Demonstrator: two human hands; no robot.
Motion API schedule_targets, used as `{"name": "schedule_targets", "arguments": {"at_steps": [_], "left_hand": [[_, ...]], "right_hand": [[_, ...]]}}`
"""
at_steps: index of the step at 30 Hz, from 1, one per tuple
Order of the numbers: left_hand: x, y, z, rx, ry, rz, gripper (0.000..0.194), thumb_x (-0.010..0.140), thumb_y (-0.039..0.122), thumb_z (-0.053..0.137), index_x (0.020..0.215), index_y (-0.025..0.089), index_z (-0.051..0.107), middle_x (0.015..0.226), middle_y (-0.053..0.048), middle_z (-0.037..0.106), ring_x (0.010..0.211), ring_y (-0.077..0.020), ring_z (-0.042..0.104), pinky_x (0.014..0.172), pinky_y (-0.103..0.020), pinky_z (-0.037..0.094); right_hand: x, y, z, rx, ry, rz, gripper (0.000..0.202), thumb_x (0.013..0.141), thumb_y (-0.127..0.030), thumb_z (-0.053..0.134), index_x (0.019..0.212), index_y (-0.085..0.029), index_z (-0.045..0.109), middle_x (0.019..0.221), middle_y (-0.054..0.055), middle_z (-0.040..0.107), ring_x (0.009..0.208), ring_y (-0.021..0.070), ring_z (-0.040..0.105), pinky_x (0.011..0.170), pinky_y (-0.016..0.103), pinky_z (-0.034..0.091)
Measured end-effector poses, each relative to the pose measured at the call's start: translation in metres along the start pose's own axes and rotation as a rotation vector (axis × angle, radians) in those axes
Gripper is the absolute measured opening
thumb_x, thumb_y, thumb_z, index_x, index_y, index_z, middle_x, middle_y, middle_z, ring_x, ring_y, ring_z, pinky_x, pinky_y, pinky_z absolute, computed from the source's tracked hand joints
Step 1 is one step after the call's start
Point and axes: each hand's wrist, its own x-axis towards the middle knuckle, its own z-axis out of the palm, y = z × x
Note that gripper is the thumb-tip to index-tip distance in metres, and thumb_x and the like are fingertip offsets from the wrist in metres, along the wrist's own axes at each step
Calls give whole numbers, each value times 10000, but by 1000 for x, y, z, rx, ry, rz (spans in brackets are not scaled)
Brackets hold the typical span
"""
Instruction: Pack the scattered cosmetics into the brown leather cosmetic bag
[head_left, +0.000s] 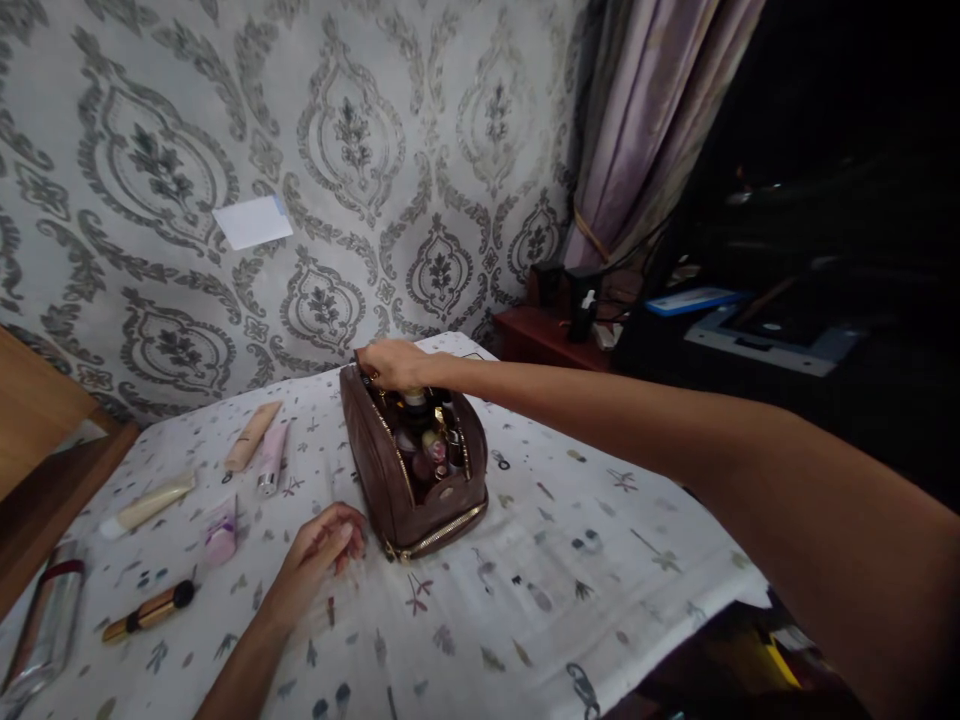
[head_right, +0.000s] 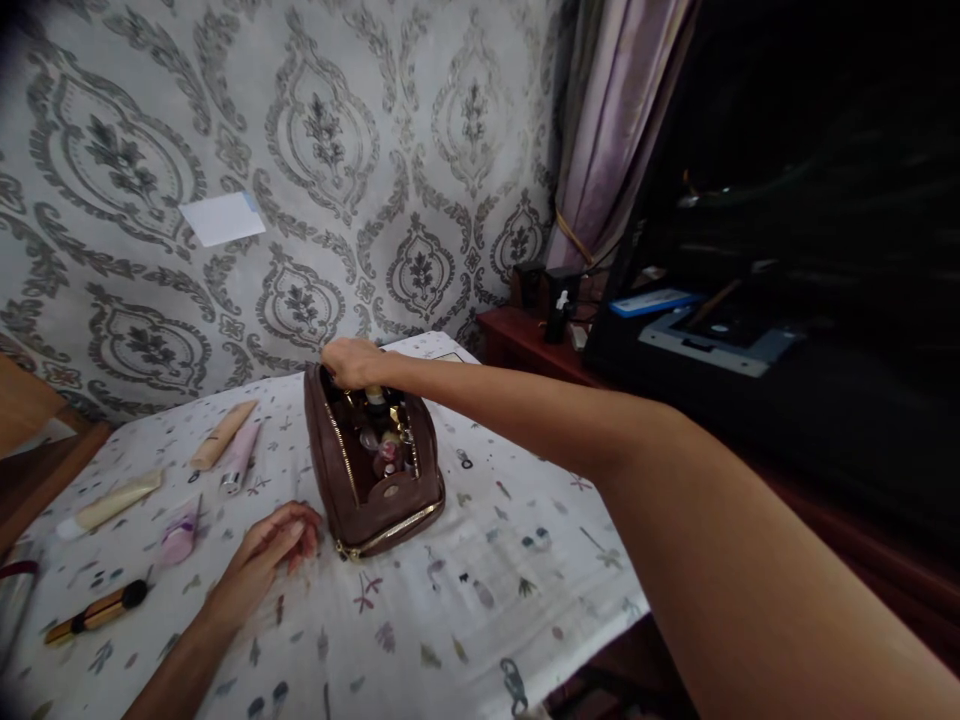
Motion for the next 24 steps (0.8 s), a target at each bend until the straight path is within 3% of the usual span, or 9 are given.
{"name": "schedule_targets", "arguments": {"at_steps": [9, 24], "left_hand": [[-1, 6, 2, 14, -1, -5, 442, 837, 591, 626, 911, 157, 666, 725, -51, 634, 673, -168, 561, 534, -229, 383], [-1, 1, 1, -4, -10, -14, 422, 848, 574, 623, 920, 159, 649, 725, -50, 635, 677, -166, 547, 535, -228, 371]], "right_hand": [[16, 3, 10, -98, -32, -128, 297, 788, -111, 620, 1073, -156, 693, 1184, 138, 693, 1052, 271, 660, 714, 272, 513], [24, 2, 20, -186, -103, -157, 345, 765, -91, 663, 1108, -108, 701, 1166, 165, 707, 1053, 290, 668, 793, 325, 544]]}}
